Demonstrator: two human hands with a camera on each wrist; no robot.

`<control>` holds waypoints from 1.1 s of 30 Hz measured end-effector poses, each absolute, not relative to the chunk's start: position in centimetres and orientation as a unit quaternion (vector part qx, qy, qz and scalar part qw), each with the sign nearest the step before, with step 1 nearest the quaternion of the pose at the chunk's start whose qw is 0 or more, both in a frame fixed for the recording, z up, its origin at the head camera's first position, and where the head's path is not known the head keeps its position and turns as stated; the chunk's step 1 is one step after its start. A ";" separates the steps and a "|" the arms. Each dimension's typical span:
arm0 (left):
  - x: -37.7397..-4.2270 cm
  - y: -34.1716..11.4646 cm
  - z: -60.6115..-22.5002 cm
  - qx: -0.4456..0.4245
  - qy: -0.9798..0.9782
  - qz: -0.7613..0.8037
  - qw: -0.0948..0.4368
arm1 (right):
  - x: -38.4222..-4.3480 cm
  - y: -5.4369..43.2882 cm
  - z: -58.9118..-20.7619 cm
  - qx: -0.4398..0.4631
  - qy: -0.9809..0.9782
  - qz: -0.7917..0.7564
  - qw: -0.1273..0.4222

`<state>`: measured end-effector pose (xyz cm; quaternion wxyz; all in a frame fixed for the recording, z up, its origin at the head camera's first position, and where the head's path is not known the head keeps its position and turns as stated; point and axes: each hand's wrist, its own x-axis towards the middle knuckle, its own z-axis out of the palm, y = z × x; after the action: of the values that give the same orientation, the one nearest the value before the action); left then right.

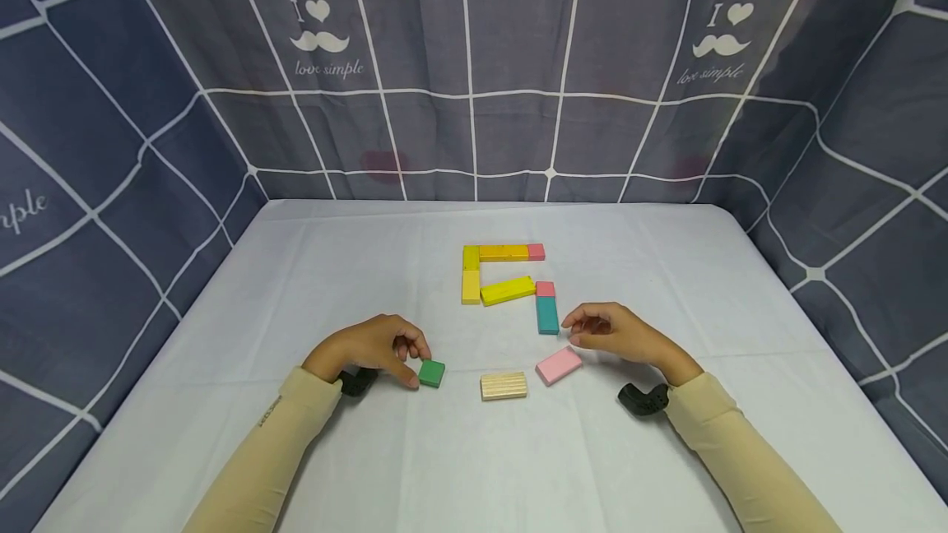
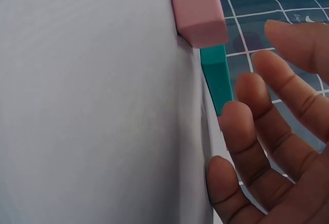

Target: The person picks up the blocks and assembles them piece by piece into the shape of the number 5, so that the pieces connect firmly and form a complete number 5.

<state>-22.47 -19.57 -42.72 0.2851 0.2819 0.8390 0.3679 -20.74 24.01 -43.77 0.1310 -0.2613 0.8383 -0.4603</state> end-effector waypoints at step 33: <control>-22.5 -19.6 -42.4 0.287 0.836 0.370 0.285 | -20.4 23.6 -44.5 -0.331 0.837 -0.411 0.142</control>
<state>-22.51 -19.56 -42.45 0.2852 0.2872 0.8364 0.3697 -20.45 23.62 -44.49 0.1423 -0.3313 0.8374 -0.4108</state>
